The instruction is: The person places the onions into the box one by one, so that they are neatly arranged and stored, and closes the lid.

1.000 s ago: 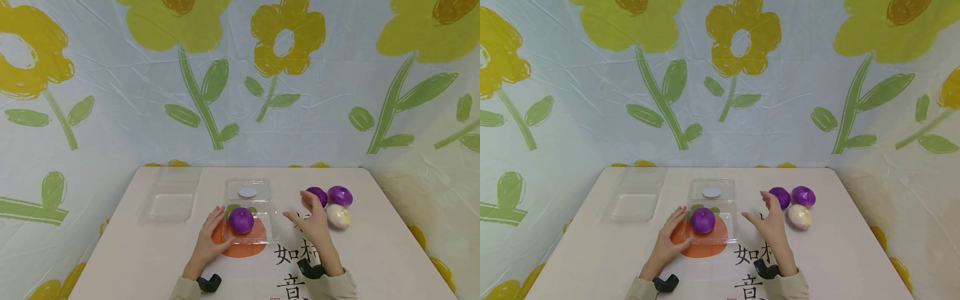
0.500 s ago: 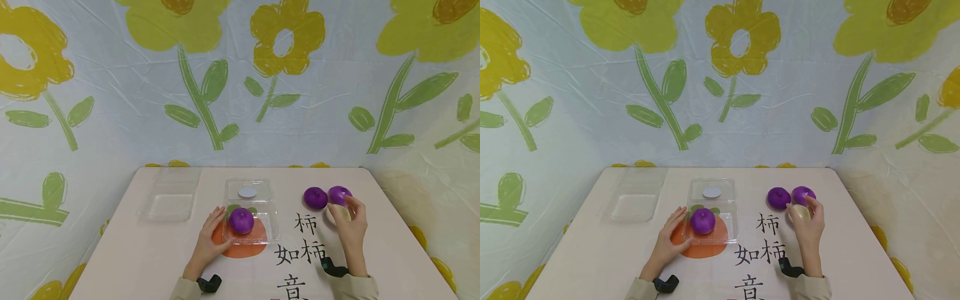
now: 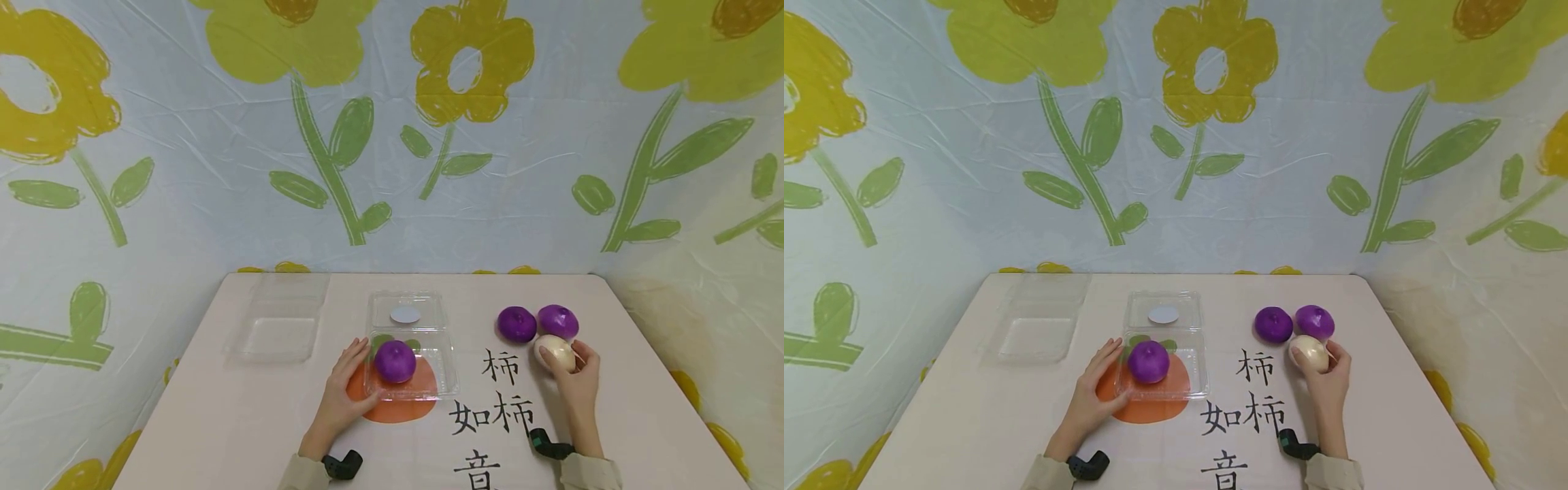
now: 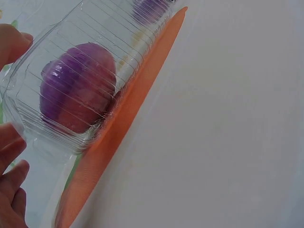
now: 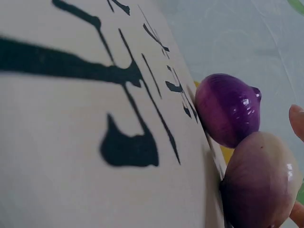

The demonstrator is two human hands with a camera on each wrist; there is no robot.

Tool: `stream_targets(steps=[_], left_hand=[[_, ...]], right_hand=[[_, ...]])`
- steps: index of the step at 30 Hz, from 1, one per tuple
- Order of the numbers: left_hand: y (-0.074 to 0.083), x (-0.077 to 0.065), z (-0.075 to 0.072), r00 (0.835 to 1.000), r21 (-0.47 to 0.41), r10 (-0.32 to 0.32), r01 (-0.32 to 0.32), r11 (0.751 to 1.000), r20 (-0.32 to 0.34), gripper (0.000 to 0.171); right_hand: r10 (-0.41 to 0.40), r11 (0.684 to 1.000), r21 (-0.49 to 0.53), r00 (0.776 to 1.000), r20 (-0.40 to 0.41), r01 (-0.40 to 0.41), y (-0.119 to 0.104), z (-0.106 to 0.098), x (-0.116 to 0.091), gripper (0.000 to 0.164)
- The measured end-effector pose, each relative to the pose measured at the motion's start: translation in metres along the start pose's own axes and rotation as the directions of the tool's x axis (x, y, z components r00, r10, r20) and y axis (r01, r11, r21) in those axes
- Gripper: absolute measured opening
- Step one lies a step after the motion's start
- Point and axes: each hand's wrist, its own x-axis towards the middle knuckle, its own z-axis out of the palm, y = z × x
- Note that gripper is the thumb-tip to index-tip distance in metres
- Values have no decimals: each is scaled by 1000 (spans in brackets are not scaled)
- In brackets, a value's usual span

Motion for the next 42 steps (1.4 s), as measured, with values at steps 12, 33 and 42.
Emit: stream_targets(steps=[12,33,42], left_hand=[[4,-2,-1,1000,17,15,-14,1000,-17,78],[0,2,0,1000,14,6,-6,1000,-1,75],[3,0,0,1000,15,-22,22,1000,8,76]], right_hand=[[-11,997,-76,999,45,14,11,3,-7,79],[-8,995,-98,999,40,12,-6,-2,-3,78],[-45,997,-68,998,43,48,-32,-5,-1,77]])
